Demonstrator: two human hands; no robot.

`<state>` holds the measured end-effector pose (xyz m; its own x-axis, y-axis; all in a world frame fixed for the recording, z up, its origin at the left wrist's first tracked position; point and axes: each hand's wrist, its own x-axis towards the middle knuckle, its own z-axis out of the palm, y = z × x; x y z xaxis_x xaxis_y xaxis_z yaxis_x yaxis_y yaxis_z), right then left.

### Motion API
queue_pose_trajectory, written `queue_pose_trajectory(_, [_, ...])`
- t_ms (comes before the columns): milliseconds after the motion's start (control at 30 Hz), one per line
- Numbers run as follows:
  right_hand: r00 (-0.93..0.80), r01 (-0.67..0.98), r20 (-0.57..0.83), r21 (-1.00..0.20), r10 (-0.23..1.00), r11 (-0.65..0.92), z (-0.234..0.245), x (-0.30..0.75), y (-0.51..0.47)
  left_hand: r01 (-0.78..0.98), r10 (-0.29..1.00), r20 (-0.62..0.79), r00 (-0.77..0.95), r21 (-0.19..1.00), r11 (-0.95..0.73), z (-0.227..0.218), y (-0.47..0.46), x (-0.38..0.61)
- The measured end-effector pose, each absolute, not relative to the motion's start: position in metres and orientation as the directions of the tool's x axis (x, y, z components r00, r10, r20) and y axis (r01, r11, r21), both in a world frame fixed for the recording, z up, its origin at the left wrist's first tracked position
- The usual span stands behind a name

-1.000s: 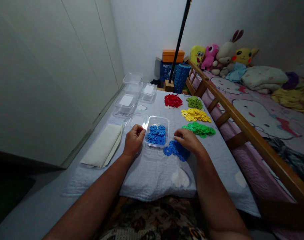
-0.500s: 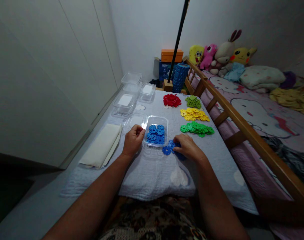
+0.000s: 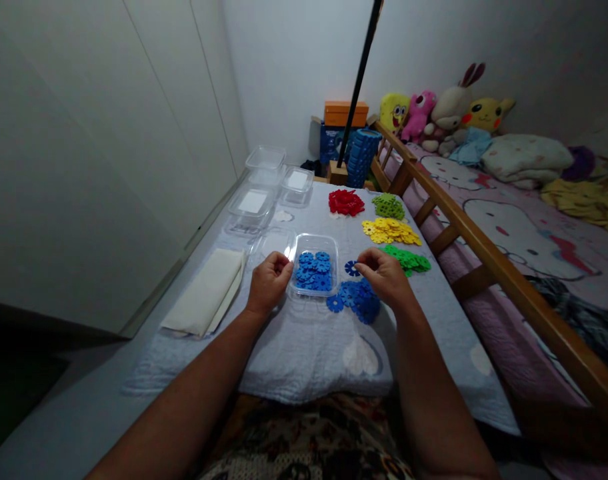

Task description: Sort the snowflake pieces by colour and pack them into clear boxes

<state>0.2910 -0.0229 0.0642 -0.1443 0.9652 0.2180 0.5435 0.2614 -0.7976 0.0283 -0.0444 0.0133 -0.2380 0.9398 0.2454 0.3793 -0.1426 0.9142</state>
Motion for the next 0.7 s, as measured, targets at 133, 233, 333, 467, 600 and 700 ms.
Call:
queue_pose_trajectory(133, [-0.213,0.520,0.282,-0.778,0.936,0.353,0.075,0.261,-0.021,0.378,0.938,0.247,-0.242,0.915,-0.143,0.014,-0.045,0.028])
queue_pose_trajectory(233, [-0.317,0.627,0.270,-0.659,0.909,0.415,0.078,0.236,-0.021,0.385,0.937,0.251,-0.242,0.911,-0.145,0.015,-0.045,0.028])
queue_pose_trajectory(333, [-0.382,0.744,0.208,-0.509,0.900,0.434,0.075,0.219,-0.021,0.387,0.938,0.253,-0.237,0.910,-0.147,0.015,-0.046,0.029])
queue_pose_trajectory(467, [-0.422,0.817,0.135,-0.372,0.896,0.441,0.067,0.209,-0.020,0.377,0.940,0.255,-0.228,0.913,-0.156,0.012,-0.045,0.028])
queue_pose_trajectory(600, [-0.427,0.837,0.111,-0.326,0.897,0.439,0.062,0.206,-0.020,0.366,0.945,0.244,-0.217,0.918,-0.153,0.010,-0.045,0.028])
queue_pose_trajectory(700, [-0.390,0.831,0.149,-0.369,0.909,0.417,0.064,0.214,-0.020,0.373,0.944,0.243,-0.222,0.916,-0.148,0.011,-0.045,0.028])
